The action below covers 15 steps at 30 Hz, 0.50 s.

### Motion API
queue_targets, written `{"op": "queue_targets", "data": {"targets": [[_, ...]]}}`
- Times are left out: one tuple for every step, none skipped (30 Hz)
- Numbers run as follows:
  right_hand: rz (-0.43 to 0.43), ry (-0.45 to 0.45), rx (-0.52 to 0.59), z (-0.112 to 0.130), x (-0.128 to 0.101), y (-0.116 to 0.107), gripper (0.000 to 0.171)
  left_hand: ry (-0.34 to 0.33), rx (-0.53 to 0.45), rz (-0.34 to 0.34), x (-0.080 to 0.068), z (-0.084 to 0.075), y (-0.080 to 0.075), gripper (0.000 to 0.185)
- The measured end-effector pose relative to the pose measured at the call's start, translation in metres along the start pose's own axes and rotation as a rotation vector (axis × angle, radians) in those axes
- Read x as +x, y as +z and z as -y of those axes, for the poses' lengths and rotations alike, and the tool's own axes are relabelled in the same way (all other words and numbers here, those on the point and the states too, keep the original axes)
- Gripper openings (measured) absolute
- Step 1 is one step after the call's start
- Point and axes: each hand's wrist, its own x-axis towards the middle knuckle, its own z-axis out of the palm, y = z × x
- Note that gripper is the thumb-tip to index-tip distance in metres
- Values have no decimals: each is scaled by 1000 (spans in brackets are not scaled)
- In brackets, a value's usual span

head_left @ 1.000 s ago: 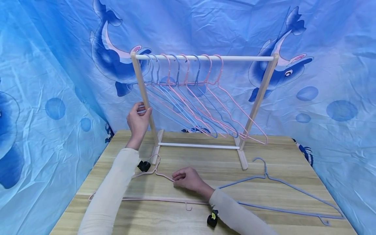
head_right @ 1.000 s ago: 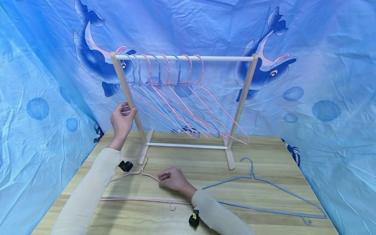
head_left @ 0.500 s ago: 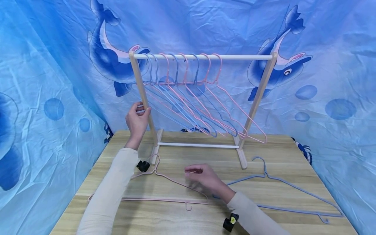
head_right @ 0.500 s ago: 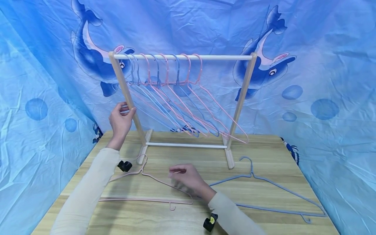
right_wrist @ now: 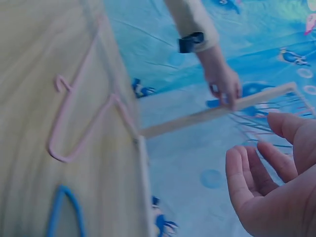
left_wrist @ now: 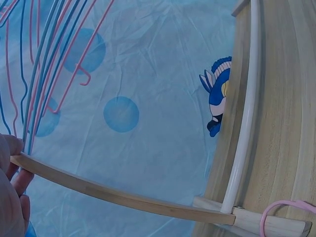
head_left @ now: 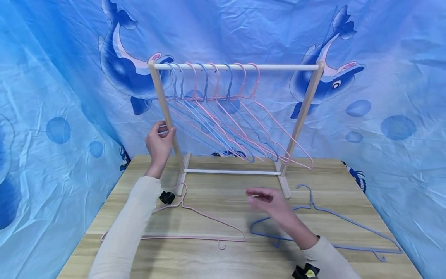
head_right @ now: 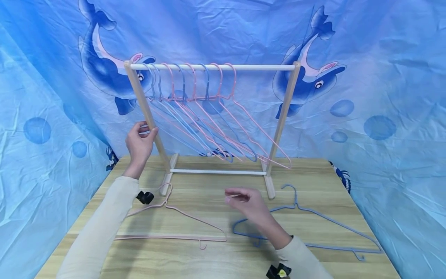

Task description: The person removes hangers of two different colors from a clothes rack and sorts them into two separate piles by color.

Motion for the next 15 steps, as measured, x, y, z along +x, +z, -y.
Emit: {"op": "queue_targets", "data": {"targets": [[-20, -12, -14, 5, -3, -4, 41, 5, -4, 0, 0, 0, 0, 31], [-40, -26, -33, 9, -6, -8, 40, 9, -6, 1, 0, 0, 0, 31], [-60, -38, -56, 14, -8, -13, 39, 12, -9, 2, 0, 0, 0, 31], [-81, -49, -83, 19, -11, -17, 38, 17, -11, 3, 0, 1, 0, 31], [-103, -61, -106, 23, -14, -21, 37, 20, -14, 5, 0, 1, 0, 31], [-122, -69, -134, 28, -16, -25, 36, 22, -16, 4, 0, 1, 0, 31], [-139, -79, -158, 32, -19, -28, 36, 23, -17, 4, 0, 1, 0, 31], [-158, -86, -182, 37, -21, -31, 36, 25, -16, 4, 0, 2, 0, 31], [-177, -93, -208, 41, -23, -35, 36, 28, -17, 3, 0, 2, 0, 31], [-196, -96, -230, 45, -24, -38, 36, 30, -17, 2, -1, 2, 0, 31], [-212, -103, -248, 49, -25, -41, 37, 31, -16, 1, -1, 2, 0, 31], [-230, -110, -275, 53, -27, -44, 38, 32, -15, 1, -1, 2, 0, 31], [-249, -116, -291, 56, -28, -47, 38, 32, -14, 1, -1, 2, 0, 31], [-266, -123, -312, 60, -28, -51, 38, 31, -12, 0, -1, 2, 0, 31], [-279, -133, -338, 63, -29, -54, 39, 29, -11, 1, -1, 2, 0, 31]]}}
